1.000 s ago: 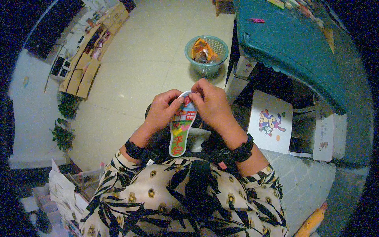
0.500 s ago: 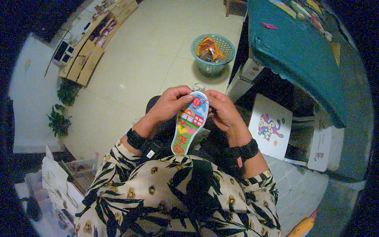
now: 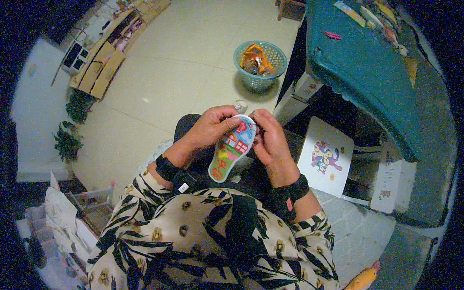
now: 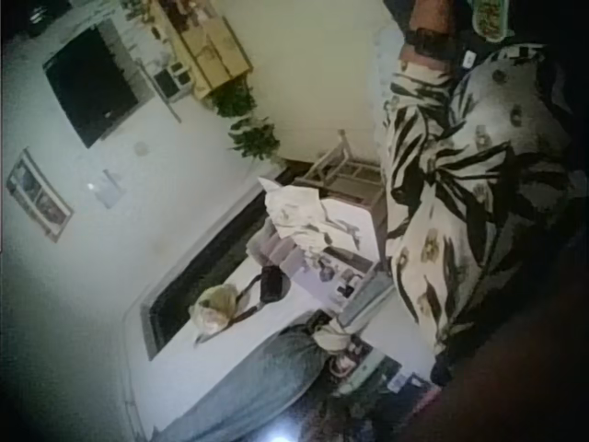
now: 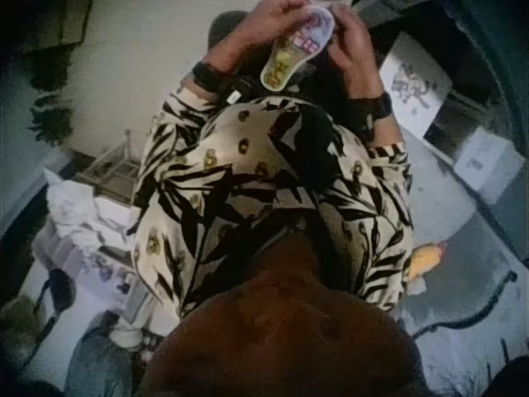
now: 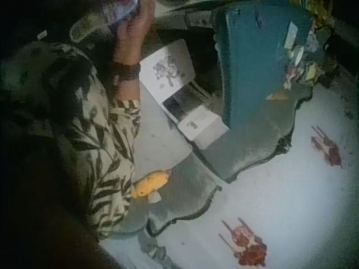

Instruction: The person sews around the perimeter of a patterned shoe insole by hand with a needle and thread.

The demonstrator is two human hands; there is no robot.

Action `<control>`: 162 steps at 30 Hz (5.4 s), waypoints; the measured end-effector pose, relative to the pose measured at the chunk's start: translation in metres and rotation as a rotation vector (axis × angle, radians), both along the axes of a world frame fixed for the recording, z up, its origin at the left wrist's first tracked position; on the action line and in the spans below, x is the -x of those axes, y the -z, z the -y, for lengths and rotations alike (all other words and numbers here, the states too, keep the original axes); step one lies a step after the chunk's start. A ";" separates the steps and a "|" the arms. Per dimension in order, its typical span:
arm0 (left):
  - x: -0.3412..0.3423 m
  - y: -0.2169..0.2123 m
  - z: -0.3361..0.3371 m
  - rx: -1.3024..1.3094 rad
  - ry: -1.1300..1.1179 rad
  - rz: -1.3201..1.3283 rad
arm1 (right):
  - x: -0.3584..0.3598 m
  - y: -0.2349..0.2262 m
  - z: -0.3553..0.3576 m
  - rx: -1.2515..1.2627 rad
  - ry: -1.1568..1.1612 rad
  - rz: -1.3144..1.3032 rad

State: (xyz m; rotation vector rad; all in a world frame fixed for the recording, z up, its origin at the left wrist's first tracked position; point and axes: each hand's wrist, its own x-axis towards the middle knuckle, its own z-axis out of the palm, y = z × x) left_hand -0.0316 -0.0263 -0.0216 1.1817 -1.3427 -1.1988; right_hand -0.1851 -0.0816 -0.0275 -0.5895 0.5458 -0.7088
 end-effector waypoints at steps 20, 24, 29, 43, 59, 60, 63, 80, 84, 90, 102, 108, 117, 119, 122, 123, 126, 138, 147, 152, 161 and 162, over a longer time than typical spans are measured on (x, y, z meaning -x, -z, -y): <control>-0.021 0.001 0.004 -0.120 -0.316 -0.057 | 0.080 0.038 0.045 -0.236 0.255 0.159; -0.034 -0.005 0.003 -0.057 -0.436 -0.124 | 0.176 0.124 0.079 -0.027 0.639 -0.091; -0.028 0.003 0.002 -0.151 -0.242 -0.203 | 0.203 0.160 0.080 0.094 0.703 -0.294; -0.005 0.027 0.003 -0.192 0.325 -1.322 | -0.019 -0.053 0.003 1.371 0.128 -0.623; -0.006 0.051 0.006 -0.263 0.511 -1.375 | -0.023 -0.051 -0.001 1.437 0.152 -0.668; -0.006 0.048 0.004 -0.281 0.480 -1.373 | -0.022 -0.051 -0.001 1.440 0.150 -0.675; -0.005 0.037 -0.003 -0.422 0.161 -1.191 | -0.021 -0.053 -0.002 1.465 0.149 -0.683; -0.012 -0.002 0.000 -0.229 -0.009 -0.629 | -0.007 -0.043 0.010 1.427 0.108 -0.693; -0.011 0.003 0.001 -0.227 0.001 -0.432 | -0.011 -0.028 0.007 0.909 0.060 -0.595; -0.008 0.000 0.001 -0.246 -0.132 -0.273 | -0.004 -0.030 0.009 1.197 0.128 -0.725; -0.021 -0.007 0.005 -0.267 -0.169 -0.073 | 0.012 -0.040 0.009 0.814 0.121 -0.338; -0.086 0.048 0.008 -0.093 -0.638 0.372 | 0.089 -0.078 0.051 0.753 0.808 -0.280; -0.037 -0.001 0.005 -0.243 -0.402 -0.184 | 0.045 -0.041 0.023 0.783 0.370 -0.643; -0.026 -0.011 0.002 -0.264 -0.355 -0.231 | 0.025 -0.040 0.012 0.860 0.200 -0.602; -0.017 -0.019 0.000 -0.256 -0.304 -0.258 | 0.007 -0.048 0.005 1.302 0.167 -0.717; -0.016 -0.020 -0.001 -0.245 -0.294 -0.264 | 0.004 -0.048 0.003 1.319 0.174 -0.729; -0.013 -0.022 -0.001 -0.232 -0.275 -0.279 | -0.002 -0.047 0.000 1.358 0.189 -0.775; -0.007 -0.021 -0.002 -0.221 -0.232 -0.302 | -0.004 -0.041 -0.001 1.348 0.234 -0.809; -0.005 -0.021 -0.003 -0.181 -0.277 -0.161 | -0.003 -0.041 0.000 1.361 0.224 -0.815; 0.001 -0.023 -0.005 0.060 -0.383 0.370 | -0.004 -0.040 -0.002 1.372 0.249 -0.846; 0.006 -0.017 -0.010 0.283 -0.320 0.595 | -0.004 -0.029 -0.002 0.857 0.102 -0.732; 0.005 -0.018 -0.010 0.291 -0.319 0.614 | -0.002 -0.023 0.001 0.882 0.144 -0.735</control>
